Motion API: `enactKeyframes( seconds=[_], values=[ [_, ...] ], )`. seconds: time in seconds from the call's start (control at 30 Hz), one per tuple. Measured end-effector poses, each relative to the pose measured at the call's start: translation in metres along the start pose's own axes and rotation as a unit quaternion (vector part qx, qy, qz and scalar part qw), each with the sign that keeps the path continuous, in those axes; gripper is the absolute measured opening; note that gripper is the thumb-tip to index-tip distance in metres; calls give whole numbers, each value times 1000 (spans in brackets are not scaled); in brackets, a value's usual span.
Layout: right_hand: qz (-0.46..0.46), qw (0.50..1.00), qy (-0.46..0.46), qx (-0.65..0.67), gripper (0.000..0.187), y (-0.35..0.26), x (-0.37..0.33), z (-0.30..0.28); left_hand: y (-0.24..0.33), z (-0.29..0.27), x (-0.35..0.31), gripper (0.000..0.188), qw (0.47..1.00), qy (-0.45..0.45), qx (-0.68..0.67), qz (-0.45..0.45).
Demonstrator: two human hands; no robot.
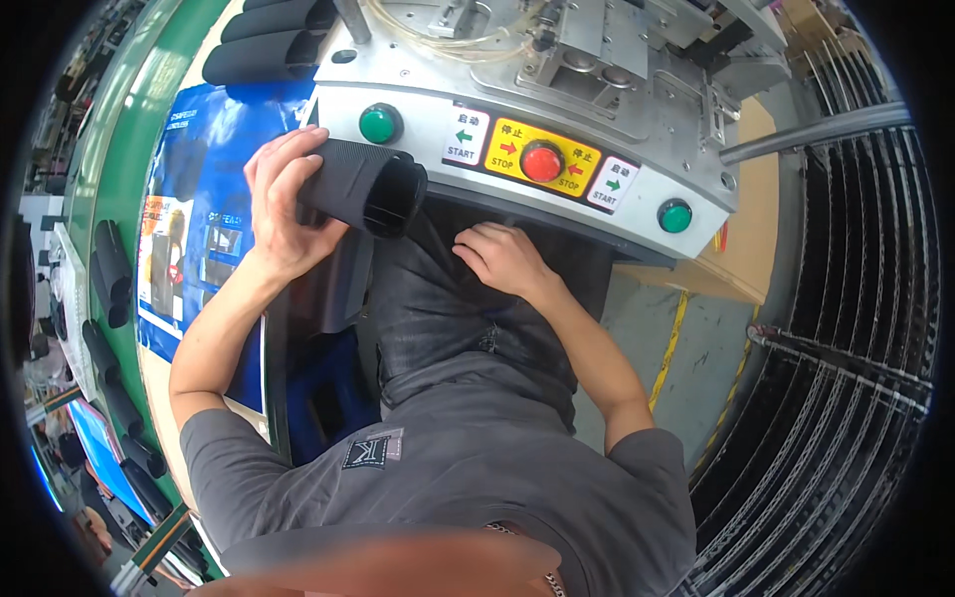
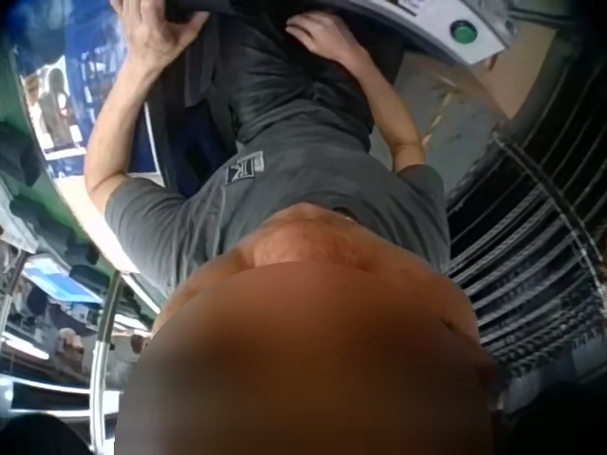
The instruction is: Operate a machine to heat-press black rectangular components in a factory setting.
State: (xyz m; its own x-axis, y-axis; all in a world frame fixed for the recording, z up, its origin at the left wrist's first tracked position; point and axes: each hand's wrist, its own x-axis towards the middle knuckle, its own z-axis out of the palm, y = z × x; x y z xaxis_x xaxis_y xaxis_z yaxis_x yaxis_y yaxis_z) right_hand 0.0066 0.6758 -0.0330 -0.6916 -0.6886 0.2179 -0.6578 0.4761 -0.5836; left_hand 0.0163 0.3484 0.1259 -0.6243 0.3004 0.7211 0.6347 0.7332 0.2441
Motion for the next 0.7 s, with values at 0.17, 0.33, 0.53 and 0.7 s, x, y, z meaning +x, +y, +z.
enactKeyframes(
  seconds=[0.17, 0.33, 0.53, 0.7],
  values=[
    [255, 924, -280, 47, 44, 95, -8, 76, 1, -11, -1, 61, 893, 21, -334, -302],
    [268, 925, -259, 77, 45, 143, -21, 113, -23, -10, 10, 68, 501, 81, -730, -458],
    [297, 918, -232, 121, 44, 124, -3, 108, -23, -19, 14, 74, 514, 102, -712, -468],
    [243, 922, -291, 83, 48, 131, -10, 122, -68, -81, 54, 68, 668, 110, -606, -418]
  ],
)
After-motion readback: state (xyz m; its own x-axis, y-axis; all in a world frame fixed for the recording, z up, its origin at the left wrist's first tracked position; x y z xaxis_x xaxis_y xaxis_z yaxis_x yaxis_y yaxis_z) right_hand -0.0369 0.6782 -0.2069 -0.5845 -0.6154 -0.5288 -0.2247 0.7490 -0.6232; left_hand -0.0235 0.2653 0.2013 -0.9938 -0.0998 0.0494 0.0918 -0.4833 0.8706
